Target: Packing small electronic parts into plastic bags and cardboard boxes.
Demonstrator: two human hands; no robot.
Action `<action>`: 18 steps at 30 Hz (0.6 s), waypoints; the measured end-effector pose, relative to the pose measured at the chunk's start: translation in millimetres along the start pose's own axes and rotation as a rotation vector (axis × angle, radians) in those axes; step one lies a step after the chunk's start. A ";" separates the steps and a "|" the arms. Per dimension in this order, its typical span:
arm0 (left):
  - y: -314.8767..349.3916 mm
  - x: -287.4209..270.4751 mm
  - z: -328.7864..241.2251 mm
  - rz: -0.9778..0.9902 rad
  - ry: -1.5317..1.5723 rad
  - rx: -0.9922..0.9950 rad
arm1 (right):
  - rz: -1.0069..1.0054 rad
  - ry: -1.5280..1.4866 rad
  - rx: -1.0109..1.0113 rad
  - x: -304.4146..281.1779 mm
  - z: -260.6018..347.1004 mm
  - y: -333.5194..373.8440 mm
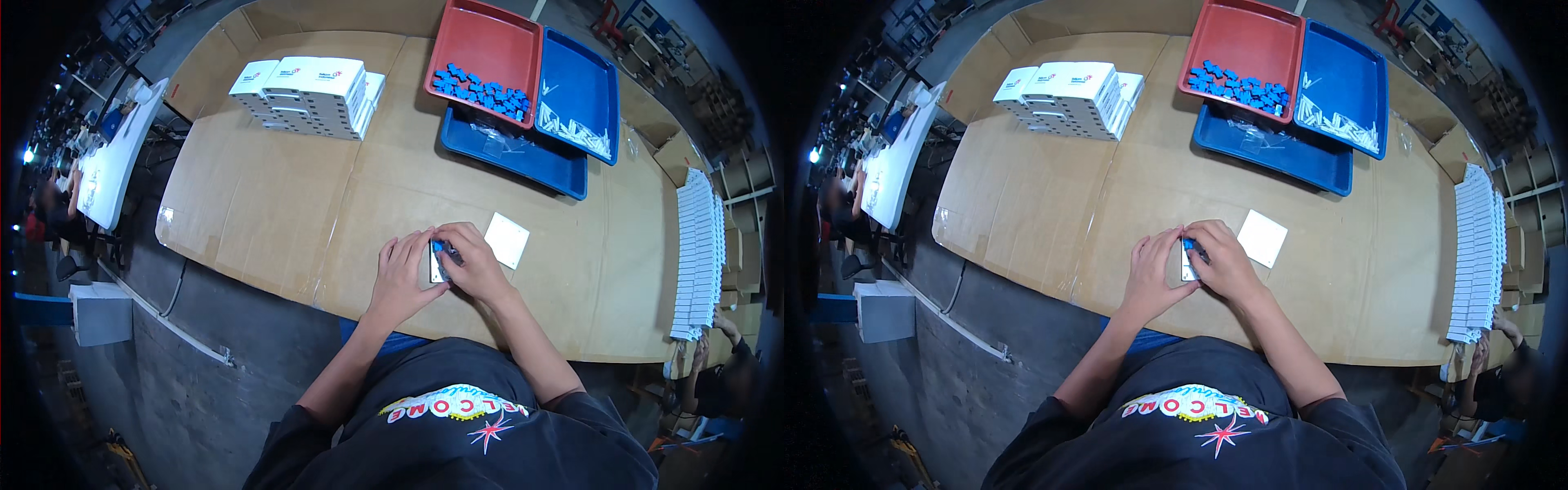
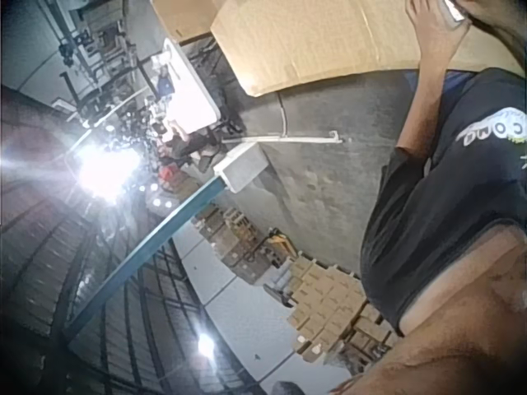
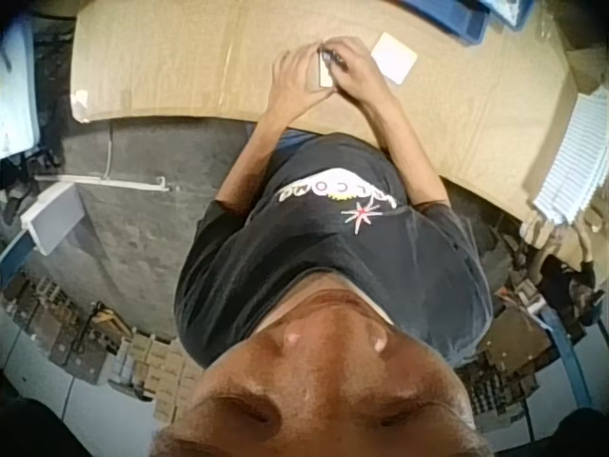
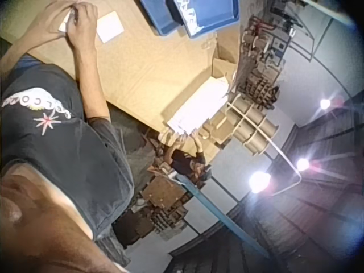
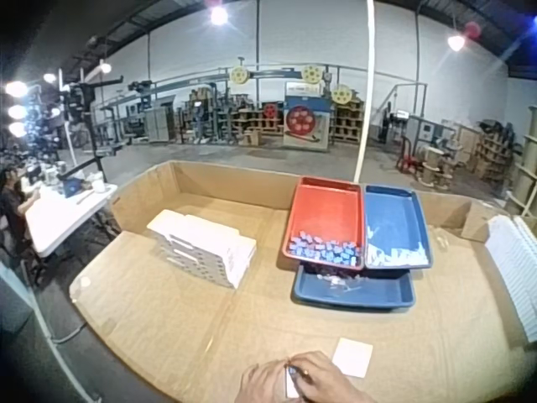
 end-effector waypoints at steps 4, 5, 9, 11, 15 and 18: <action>-0.8 -0.3 -1.0 0.001 0.002 -0.002 | -0.073 0.018 0.014 0.5 -4.0 6.0; -0.6 0.1 -0.9 0.002 -0.004 -0.004 | -0.073 0.018 0.012 1.9 -4.1 7.1; -0.2 1.2 1.3 0.003 -0.008 -0.006 | -0.130 -0.033 0.066 2.6 -9.8 9.4; -1.3 -0.2 0.8 0.005 0.001 -0.010 | -0.140 -0.065 0.095 1.9 -14.1 9.5; -2.7 0.3 1.9 0.004 0.016 -0.021 | -0.088 0.065 0.059 2.7 -16.3 13.0; -3.2 1.0 1.5 0.007 0.023 -0.009 | -0.019 0.304 0.026 0.6 -1.4 19.0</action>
Point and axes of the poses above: each hand's wrist, its own y-axis away from the middle knuckle, its own x-axis out of the palm, z = x × y, the point moved 10 cm from there along -y, towards the middle knuckle, and after that the axes turned 5 degrees about y, right-handed, at the moved point
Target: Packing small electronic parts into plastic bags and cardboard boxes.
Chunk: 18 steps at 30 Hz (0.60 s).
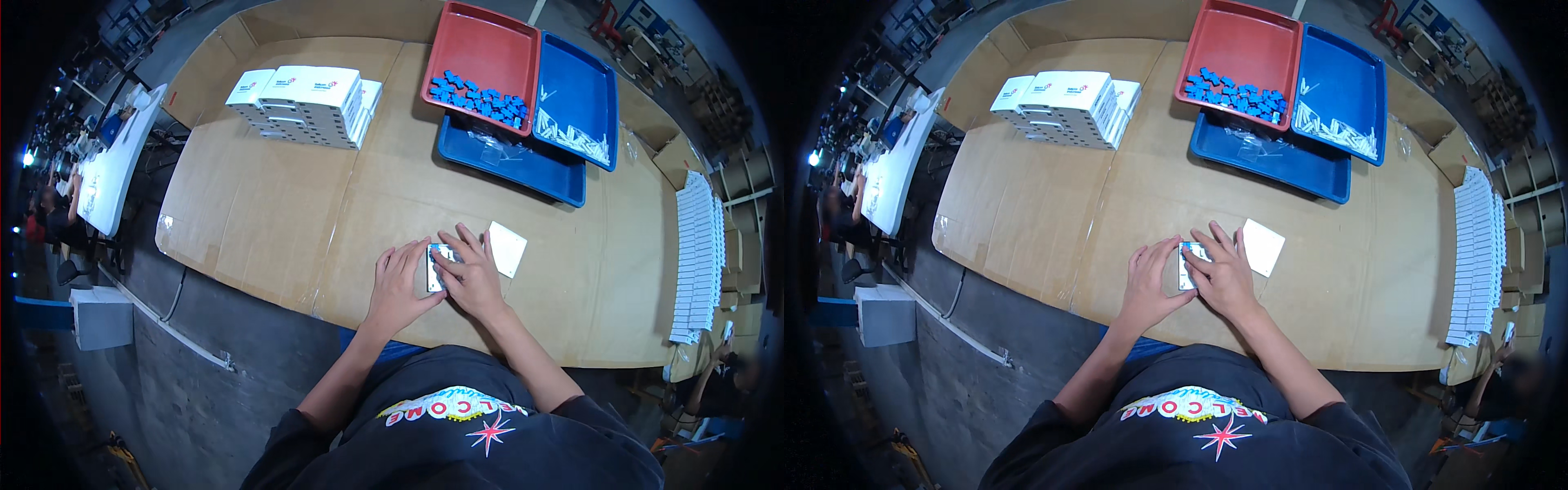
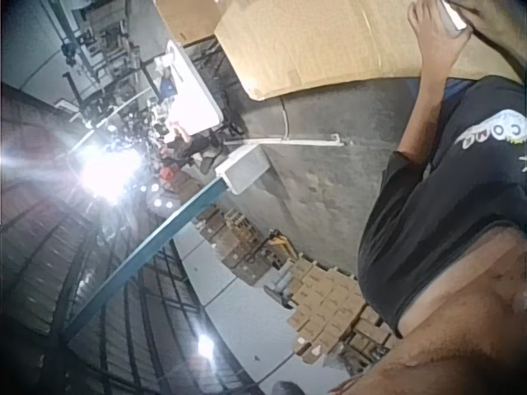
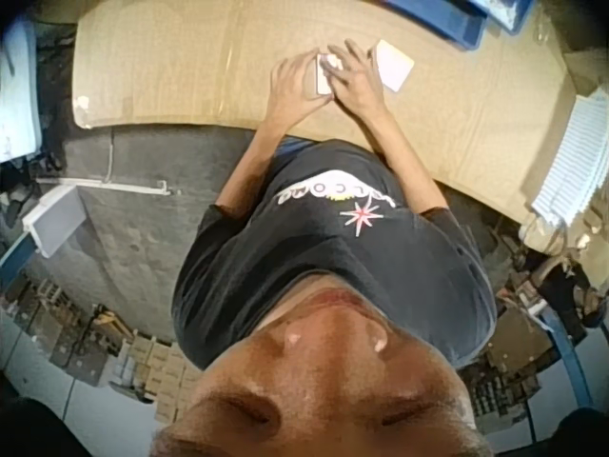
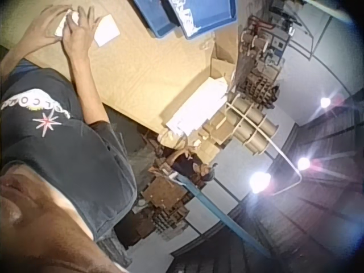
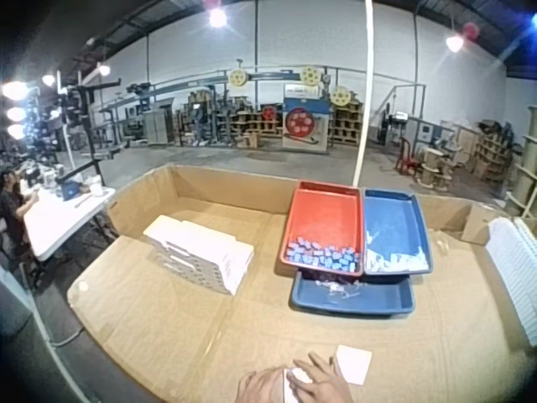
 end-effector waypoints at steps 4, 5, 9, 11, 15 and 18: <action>2.4 1.2 -1.6 0.008 -0.039 0.030 | 0.079 -0.036 0.042 -2.7 -9.2 1.9; 3.4 -0.9 -0.7 -0.020 -0.062 0.041 | 0.047 -0.211 0.039 -8.2 -17.0 2.3; 1.7 -8.8 -8.6 -0.069 -0.023 0.005 | -0.022 -0.164 0.174 -47.7 -66.5 25.4; 0.1 -6.5 -15.5 -0.045 -0.056 0.007 | 0.026 0.066 0.263 -57.9 -88.1 43.0; 3.0 -2.7 -12.8 -0.064 -0.134 0.022 | 0.084 -0.048 0.265 -72.5 -82.4 55.7; 2.2 -4.7 -15.5 -0.092 -0.094 0.051 | 0.039 -0.047 0.180 -92.1 -69.8 60.2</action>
Point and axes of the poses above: each hand's wrist, its own y-axis away from the middle knuckle, its own x-axis out of the palm, z = x × y, the point moved 10 cm from there along -y, towards the middle knuckle, and after that the axes turned 5 degrees about y, right-handed, at the moved point
